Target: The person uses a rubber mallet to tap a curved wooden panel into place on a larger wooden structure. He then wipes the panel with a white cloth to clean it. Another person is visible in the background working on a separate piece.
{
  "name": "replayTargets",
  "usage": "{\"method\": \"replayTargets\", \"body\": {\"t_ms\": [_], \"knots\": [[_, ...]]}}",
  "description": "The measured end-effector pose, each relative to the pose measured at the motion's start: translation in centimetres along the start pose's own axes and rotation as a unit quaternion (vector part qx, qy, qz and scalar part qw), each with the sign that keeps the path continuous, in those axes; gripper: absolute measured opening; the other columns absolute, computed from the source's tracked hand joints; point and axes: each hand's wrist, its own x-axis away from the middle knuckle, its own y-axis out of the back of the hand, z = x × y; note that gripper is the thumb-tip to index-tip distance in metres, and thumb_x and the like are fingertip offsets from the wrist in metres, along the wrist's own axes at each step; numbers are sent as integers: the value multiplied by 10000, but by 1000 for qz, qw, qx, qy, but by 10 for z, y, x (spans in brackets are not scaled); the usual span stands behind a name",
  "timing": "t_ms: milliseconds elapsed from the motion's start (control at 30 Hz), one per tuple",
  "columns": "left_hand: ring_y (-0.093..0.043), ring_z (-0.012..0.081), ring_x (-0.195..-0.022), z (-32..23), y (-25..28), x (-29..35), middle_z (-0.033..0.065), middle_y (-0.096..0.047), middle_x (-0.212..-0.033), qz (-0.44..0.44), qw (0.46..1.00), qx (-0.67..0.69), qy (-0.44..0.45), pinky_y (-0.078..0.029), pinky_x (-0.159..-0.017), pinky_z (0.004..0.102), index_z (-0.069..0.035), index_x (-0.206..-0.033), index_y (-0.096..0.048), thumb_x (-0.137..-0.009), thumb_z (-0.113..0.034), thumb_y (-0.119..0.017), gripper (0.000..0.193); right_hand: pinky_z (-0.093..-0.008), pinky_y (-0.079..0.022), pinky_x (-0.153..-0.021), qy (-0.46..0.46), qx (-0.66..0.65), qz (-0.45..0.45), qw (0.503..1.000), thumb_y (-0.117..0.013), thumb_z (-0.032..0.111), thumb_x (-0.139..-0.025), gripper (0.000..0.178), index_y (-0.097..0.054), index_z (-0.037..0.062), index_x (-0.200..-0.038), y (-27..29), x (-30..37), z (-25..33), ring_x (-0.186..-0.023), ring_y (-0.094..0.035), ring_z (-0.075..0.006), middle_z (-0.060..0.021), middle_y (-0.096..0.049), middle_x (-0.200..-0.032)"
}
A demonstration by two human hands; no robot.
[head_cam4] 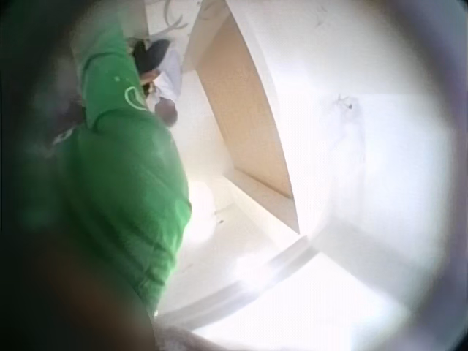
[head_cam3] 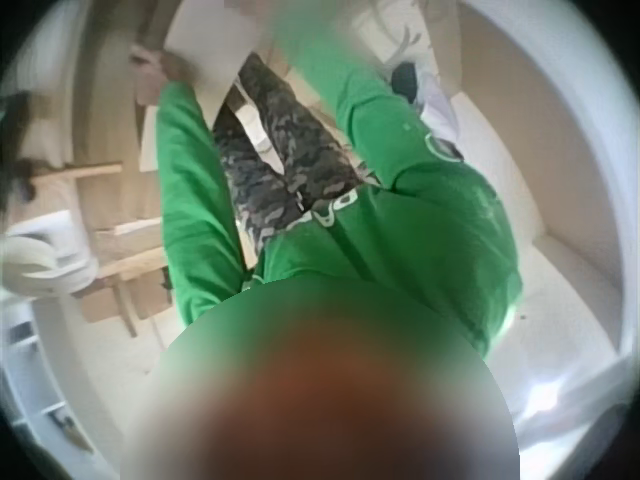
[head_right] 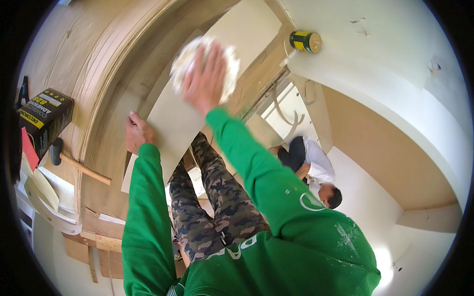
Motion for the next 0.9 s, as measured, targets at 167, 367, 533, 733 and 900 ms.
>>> {"method": "replayTargets", "body": {"t_ms": [167, 367, 533, 733, 900], "knots": [[-739, 473, -1057, 0, -3, 2, 182, -812, -1121, -17, 1000, -1, -7, -538, -899, 607, -130, -1227, -767, -1117, -614, -355, 645, -627, -147, -1356, 77, -111, 88, 987, -601, 397, -1010, 907, -259, 8, -1754, 32, 156, 76, -1678, -171, -530, -343, -180, -1803], [-730, 478, -1123, 4, -8, 0, 185, -807, -1204, -20, 999, -26, -10, -542, -958, 593, -123, -1369, -745, -1117, -617, -350, 681, -639, -148, -1350, 14, -99, 64, 993, -578, 389, -990, 898, -279, 14, -1749, 13, 117, 22, -1677, -190, -515, -329, -217, -1798], [-715, 478, -1168, 4, -8, -2, 197, -788, -1272, -4, 1000, -7, -13, -538, -990, 585, -111, -1412, -726, -1118, -614, -362, 687, -671, -183, -1321, -15, -65, -9, 998, -547, 367, -1013, 850, -303, -26, -1726, 8, 10, -80, -1631, -224, -584, -386, -239, -1757], [-714, 488, -1154, 0, -8, -1, 205, -788, -1258, -3, 999, -30, -13, -539, -970, 597, -106, -1409, -730, -1124, -603, -366, 679, -658, -296, -1260, -57, -8, -104, 993, -559, 288, -1034, 718, -395, -40, -1651, 15, -106, -164, -1517, -376, -582, -363, -381, -1661], [-722, 497, -1130, 1, -8, -4, 216, -792, -1227, 0, 998, -56, -12, -541, -926, 620, -99, -1349, -759, -1127, -598, -360, 677, -616, -435, -1166, -61, -14, -77, 995, -596, 256, -1039, 635, -476, -23, -1597, 12, -149, -207, -1372, -544, -537, -306, -561, -1533]]}}
